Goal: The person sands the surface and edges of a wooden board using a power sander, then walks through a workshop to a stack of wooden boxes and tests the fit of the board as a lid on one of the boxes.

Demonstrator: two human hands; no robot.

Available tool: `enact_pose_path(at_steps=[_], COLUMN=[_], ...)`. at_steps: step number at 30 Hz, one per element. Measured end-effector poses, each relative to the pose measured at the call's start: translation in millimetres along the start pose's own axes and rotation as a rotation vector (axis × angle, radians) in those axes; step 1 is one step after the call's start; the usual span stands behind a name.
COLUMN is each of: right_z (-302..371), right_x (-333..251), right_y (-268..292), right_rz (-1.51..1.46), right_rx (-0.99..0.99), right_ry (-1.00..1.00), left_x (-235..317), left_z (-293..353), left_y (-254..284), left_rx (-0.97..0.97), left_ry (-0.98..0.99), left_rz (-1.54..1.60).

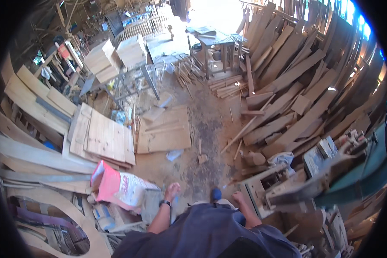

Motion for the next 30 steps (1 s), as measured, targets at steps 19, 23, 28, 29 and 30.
enact_pose_path(at_steps=[19, 23, 28, 29, 30], right_z=[-360, -398, -444, -465, -491], right_x=[-76, -75, -190, -191, -198], right_y=[25, 36, 21, 15, 5], right_rz=[0.37, 0.389, -0.511, -0.558, -0.579], right_rx=[-0.364, -0.366, -0.157, -0.137, -0.149], right_ry=[0.098, 0.245, -0.677, -0.669, -0.647], left_x=[32, 143, 297, 328, 346], left_z=[-240, -428, -565, -589, -607], left_y=[-57, -129, -124, -134, -130], left_rx=[0.044, -0.13, 0.131, 0.138, 0.177], left_ry=[0.376, -0.184, -0.552, -0.563, -0.308], left_rz=[-0.761, -0.753, -0.523, -0.505, -0.275])
Point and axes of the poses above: each hand's wrist, its own z-axis away from the middle knuckle, its own y-axis out of the back of the hand, x = y × z, the point moved 5 cm from there along -z, towards the middle knuckle, and after that the axes turned 12 degrees about x, right-handed, at the moved point
